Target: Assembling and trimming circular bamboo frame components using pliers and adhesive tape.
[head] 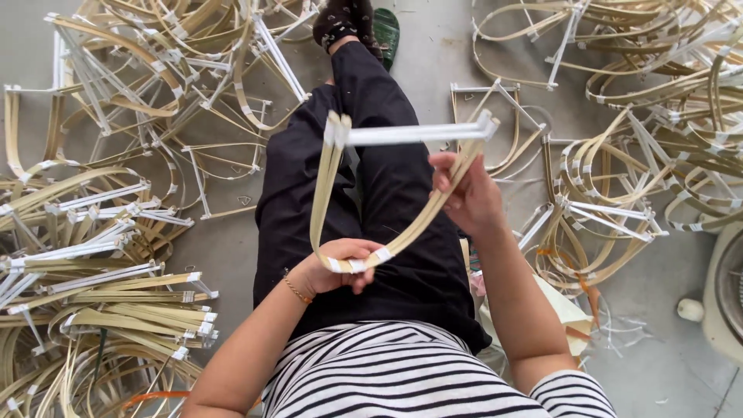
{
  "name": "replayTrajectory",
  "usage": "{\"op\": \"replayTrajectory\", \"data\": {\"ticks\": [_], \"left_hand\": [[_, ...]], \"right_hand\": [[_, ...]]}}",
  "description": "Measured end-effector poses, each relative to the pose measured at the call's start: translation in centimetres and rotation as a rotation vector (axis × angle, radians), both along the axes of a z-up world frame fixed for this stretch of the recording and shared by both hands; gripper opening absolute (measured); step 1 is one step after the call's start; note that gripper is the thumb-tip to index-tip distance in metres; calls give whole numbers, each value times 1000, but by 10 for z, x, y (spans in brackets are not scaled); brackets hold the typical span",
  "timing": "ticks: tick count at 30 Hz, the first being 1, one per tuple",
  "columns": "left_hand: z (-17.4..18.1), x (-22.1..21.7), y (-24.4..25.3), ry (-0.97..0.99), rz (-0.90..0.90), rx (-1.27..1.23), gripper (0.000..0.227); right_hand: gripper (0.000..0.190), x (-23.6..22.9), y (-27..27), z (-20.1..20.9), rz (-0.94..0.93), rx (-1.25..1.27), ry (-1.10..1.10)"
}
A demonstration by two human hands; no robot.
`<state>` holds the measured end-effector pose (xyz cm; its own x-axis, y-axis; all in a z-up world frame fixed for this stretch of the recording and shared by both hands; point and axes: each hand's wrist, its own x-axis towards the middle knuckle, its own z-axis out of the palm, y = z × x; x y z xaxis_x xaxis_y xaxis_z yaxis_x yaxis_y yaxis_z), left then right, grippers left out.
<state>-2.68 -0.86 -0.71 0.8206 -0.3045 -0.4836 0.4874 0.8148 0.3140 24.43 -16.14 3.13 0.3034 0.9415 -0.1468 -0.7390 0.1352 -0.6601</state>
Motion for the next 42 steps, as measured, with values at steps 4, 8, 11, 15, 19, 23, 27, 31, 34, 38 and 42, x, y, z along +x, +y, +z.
{"op": "replayTrajectory", "data": {"ticks": [4, 8, 11, 15, 19, 23, 27, 31, 34, 38, 42], "left_hand": [[18, -10, 37, 71, 348, 330, 59], [72, -1, 59, -113, 614, 763, 48], [89, 8, 56, -88, 582, 1291, 40], [71, 10, 50, -41, 563, 1579, 33], [70, 5, 51, -57, 604, 1554, 34], [61, 3, 52, -36, 576, 1463, 35], [61, 3, 53, -93, 596, 1429, 35], [60, 6, 54, 15, 519, 1385, 36], [47, 9, 55, -36, 563, 1266, 35], [36, 19, 57, -74, 594, 1166, 29], [11, 37, 56, -106, 689, 1151, 27]], "right_hand": [[57, -14, -11, -1, 1, -68, -17], [52, -22, -25, -6, 25, -173, -91], [50, -29, -30, 2, 51, -192, -109], [47, -35, -35, 16, 100, -199, -178], [49, -42, -40, 23, 114, -160, -187], [43, -50, -40, 39, 152, -107, -223], [19, -58, -41, 59, 179, -141, -319], [12, -63, -40, 66, 203, -133, -356], [14, -75, -33, 84, 236, -91, -339], [17, -91, -29, 94, 303, -128, -448], [33, -93, -17, 113, 430, -172, -495]]}}
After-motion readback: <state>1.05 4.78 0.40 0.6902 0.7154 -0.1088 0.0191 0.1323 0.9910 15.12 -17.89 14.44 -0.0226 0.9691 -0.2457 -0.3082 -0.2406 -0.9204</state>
